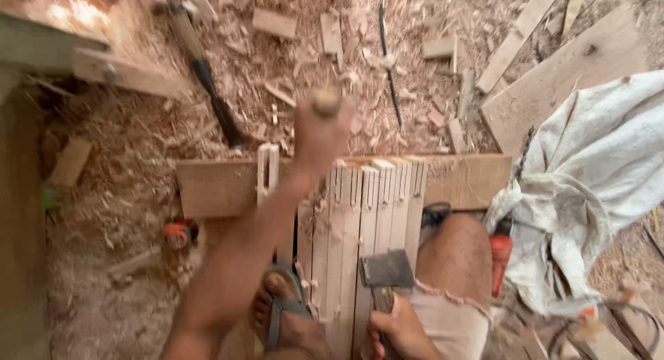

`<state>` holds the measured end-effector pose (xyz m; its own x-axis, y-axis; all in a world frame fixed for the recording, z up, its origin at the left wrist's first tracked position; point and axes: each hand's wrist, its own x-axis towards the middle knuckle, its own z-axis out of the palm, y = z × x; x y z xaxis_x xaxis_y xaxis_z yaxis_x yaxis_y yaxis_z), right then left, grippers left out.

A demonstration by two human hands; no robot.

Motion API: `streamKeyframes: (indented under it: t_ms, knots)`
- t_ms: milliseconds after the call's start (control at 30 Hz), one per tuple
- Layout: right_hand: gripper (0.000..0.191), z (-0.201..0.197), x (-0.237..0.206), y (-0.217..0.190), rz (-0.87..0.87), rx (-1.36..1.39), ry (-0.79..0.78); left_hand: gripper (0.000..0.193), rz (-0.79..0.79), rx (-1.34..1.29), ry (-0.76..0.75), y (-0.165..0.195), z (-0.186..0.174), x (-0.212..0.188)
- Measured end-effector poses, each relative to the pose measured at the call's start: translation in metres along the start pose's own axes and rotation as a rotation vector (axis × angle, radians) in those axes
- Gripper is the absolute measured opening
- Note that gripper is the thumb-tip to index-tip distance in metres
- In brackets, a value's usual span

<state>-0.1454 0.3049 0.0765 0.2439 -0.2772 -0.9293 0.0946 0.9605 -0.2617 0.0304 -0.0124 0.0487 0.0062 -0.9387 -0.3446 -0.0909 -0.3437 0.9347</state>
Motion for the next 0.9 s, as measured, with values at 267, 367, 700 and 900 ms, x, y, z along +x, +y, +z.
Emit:
streamKeyframes:
  t_ms: [267,367,700,900]
  knots:
    - [0.012,-0.01,0.011,0.019,0.01,0.088,-0.01,0.032,0.412,0.003,0.046,0.002,-0.019,-0.104]
    - [0.013,-0.014,0.013,0.023,-0.116,-0.034,-0.006,0.027,0.14,-0.003,-0.133,0.002,-0.016,-0.055]
    - [0.014,-0.008,0.012,0.015,-0.062,0.021,0.009,0.038,0.576,0.081,0.012,0.018,-0.01,-0.085]
    - [0.013,-0.006,0.005,0.015,0.019,0.065,0.011,0.009,0.563,0.013,0.084,0.056,-0.035,-0.13]
